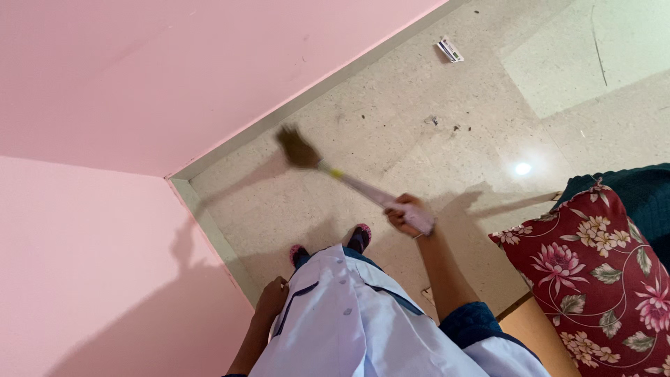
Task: The person sweeps the floor using a handheld broom, moving debris and small scraps across various parts of the room.
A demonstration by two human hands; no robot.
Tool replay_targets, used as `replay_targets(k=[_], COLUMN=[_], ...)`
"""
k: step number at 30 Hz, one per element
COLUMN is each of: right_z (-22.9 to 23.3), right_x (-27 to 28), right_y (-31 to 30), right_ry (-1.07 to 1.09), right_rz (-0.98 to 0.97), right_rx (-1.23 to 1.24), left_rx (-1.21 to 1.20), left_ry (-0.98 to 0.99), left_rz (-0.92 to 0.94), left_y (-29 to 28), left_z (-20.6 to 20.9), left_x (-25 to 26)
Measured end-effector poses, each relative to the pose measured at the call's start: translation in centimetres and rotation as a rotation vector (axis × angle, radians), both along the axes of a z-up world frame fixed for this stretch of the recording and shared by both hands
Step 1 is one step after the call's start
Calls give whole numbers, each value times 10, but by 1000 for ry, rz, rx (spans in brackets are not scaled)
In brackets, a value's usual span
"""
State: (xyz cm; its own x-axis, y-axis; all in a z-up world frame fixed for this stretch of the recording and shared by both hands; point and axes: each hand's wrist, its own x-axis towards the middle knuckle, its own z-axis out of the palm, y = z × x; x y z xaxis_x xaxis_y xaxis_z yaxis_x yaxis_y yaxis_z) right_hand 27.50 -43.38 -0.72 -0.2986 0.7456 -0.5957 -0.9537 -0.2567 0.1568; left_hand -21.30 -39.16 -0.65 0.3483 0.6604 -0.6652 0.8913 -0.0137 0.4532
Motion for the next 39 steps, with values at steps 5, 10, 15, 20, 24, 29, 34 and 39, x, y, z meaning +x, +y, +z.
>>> replay_targets(k=[5, 10, 15, 20, 24, 29, 34, 39], right_z=[17, 64, 120, 109, 59, 9, 15, 40], right_x=[49, 36, -16, -57, -61, 15, 86, 74], right_y=[-6, 27, -4, -42, -55, -122, -154, -83], right_ry=[-353, -891, -955, -584, -419, 71, -281, -572], right_rz=[-251, 94, 209, 178, 178, -117, -386, -175], right_rx=[-307, -324, -230, -136, -147, -155, -298, -282], left_rx=[-14, -41, 4, 20, 41, 3, 43, 57], left_ry=[1, 75, 47, 54, 42, 27, -9, 28], left_rz=[62, 64, 17, -98, -135, -82, -33, -50], left_y=[-8, -5, 2, 15, 22, 13, 12, 18], left_z=[3, 5, 2, -7, -17, -23, -18, -10], left_x=[-9, -9, 11, 35, 52, 70, 65, 66])
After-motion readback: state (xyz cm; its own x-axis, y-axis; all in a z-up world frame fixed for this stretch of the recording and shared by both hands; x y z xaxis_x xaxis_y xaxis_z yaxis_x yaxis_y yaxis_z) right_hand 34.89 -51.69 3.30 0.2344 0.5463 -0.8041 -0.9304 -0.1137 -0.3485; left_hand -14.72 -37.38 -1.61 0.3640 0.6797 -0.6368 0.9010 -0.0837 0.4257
